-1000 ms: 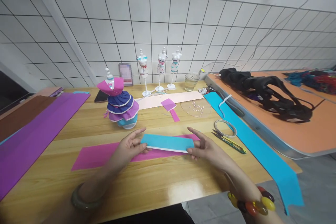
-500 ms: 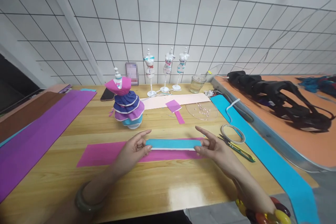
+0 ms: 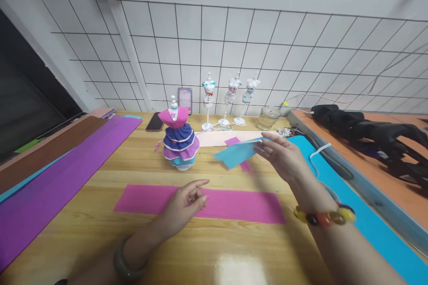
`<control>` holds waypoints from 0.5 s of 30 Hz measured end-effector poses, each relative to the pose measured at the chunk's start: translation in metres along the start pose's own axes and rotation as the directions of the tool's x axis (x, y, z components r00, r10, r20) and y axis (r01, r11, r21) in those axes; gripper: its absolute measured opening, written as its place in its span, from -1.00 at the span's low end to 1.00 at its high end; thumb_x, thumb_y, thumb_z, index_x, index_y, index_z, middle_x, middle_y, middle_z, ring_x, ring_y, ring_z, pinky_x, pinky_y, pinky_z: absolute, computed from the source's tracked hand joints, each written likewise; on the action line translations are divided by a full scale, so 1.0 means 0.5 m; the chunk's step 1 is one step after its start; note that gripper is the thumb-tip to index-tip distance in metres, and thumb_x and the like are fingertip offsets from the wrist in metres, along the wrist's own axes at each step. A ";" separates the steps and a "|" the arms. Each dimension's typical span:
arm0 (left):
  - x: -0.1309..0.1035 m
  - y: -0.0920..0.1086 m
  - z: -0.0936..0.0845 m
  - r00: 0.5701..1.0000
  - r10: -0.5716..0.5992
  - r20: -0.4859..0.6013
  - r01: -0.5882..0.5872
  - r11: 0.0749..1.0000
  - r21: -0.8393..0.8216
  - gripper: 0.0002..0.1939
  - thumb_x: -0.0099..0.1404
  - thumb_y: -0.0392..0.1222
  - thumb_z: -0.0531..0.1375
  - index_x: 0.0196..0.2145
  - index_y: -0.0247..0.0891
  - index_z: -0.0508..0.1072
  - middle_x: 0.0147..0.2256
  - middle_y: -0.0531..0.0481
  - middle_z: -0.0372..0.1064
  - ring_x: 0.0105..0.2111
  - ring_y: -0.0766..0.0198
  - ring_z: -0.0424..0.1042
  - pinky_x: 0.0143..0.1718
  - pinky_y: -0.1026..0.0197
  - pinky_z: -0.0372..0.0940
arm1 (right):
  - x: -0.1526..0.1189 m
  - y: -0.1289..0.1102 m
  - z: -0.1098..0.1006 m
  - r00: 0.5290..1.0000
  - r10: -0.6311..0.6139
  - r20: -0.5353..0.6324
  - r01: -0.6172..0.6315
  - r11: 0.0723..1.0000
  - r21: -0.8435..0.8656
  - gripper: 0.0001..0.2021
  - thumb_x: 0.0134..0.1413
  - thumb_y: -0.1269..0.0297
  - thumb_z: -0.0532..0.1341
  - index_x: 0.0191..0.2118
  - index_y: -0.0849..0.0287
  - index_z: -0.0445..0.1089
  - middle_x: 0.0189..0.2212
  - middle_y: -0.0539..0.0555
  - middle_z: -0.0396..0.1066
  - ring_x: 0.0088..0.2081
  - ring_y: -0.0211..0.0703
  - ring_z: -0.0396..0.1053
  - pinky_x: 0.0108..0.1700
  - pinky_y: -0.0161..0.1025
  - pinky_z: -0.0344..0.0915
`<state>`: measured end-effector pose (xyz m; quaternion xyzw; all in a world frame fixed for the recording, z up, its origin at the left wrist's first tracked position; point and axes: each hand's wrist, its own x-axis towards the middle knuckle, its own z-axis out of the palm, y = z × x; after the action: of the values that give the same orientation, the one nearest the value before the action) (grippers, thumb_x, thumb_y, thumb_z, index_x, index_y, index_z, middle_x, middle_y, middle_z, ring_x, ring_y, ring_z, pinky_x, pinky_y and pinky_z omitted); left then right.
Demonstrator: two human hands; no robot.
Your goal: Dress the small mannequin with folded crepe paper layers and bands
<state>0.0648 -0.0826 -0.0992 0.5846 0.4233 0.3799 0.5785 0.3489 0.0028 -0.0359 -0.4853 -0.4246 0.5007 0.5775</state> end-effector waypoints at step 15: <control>-0.010 0.008 -0.003 0.986 0.133 0.102 -0.164 0.890 0.426 -0.61 0.25 -0.25 0.08 0.03 -0.25 0.42 -0.37 -0.04 0.48 -0.34 0.22 0.41 -0.22 0.18 0.26 | 0.040 0.064 0.045 0.999 0.021 0.033 -0.011 0.954 -0.300 -0.71 -0.19 0.21 0.37 -0.26 0.16 0.43 -0.37 0.08 0.47 -0.32 -0.13 0.47 -0.27 -0.20 0.43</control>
<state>0.0619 -0.0864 -0.0952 0.7421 0.4305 0.2989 0.4178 0.3245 0.0264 -0.0636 -0.5615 -0.5019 0.4439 0.4855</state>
